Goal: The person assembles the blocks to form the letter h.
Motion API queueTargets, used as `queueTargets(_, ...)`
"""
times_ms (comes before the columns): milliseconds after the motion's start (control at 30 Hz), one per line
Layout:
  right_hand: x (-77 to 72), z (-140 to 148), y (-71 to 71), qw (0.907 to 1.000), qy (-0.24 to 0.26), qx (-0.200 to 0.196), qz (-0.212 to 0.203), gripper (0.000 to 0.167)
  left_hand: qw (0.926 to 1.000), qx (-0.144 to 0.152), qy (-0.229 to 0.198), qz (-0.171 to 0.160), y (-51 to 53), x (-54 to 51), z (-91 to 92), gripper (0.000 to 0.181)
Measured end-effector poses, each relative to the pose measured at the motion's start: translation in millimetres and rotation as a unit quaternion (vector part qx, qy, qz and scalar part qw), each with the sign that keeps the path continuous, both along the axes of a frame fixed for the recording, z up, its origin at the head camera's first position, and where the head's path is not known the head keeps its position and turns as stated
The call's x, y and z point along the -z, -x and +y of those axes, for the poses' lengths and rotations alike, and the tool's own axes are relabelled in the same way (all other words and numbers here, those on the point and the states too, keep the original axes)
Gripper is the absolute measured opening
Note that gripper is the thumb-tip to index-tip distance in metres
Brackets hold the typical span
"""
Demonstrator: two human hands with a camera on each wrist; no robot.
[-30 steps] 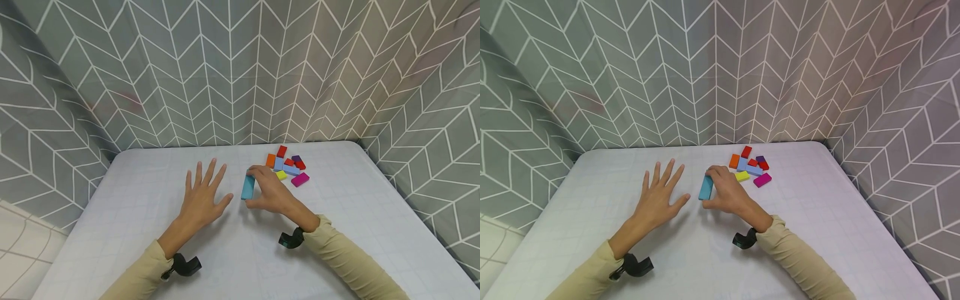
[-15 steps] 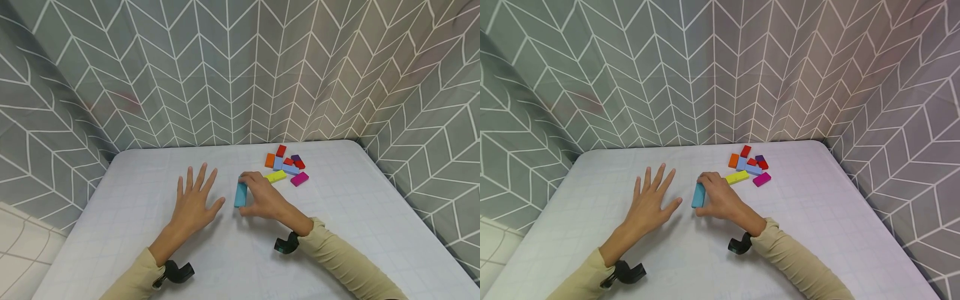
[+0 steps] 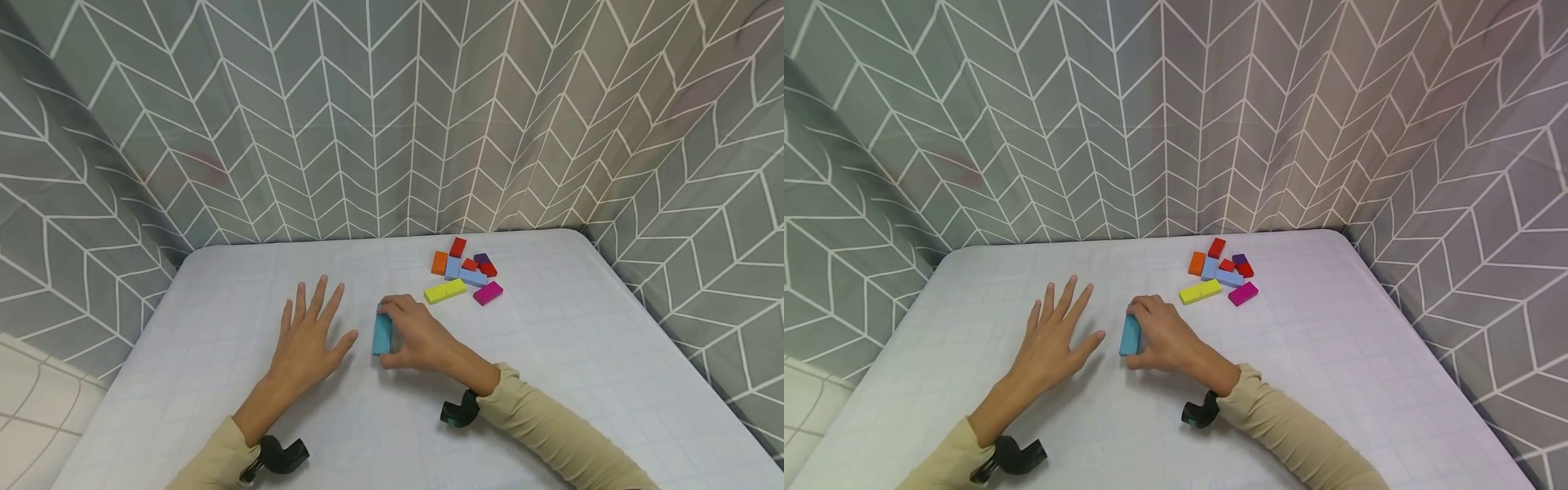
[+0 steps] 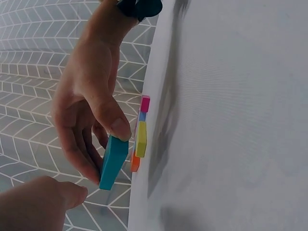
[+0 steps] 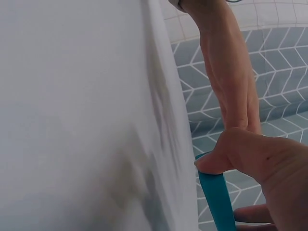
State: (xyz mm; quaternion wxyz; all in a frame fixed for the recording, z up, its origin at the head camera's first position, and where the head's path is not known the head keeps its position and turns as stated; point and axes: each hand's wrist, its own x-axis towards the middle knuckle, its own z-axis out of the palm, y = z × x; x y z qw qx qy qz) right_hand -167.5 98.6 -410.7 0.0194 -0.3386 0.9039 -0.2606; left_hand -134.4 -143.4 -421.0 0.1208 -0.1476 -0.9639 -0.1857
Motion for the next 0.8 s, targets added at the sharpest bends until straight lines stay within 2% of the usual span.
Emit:
queueTargets(367, 6.9, -5, -2.0, 0.9996, -0.014, -0.026, 0.004, 0.076, 1.0000, 0.002, 0.005, -0.001, 0.4, 3.4, 0.9, 0.085)
queueTargets(800, 15.6, -12, -6.7, 0.9982, -0.030, -0.051, 0.003, 0.074, 0.9999, 0.007, 0.009, -0.003, -3.8, 14.6, -0.6, 0.083)
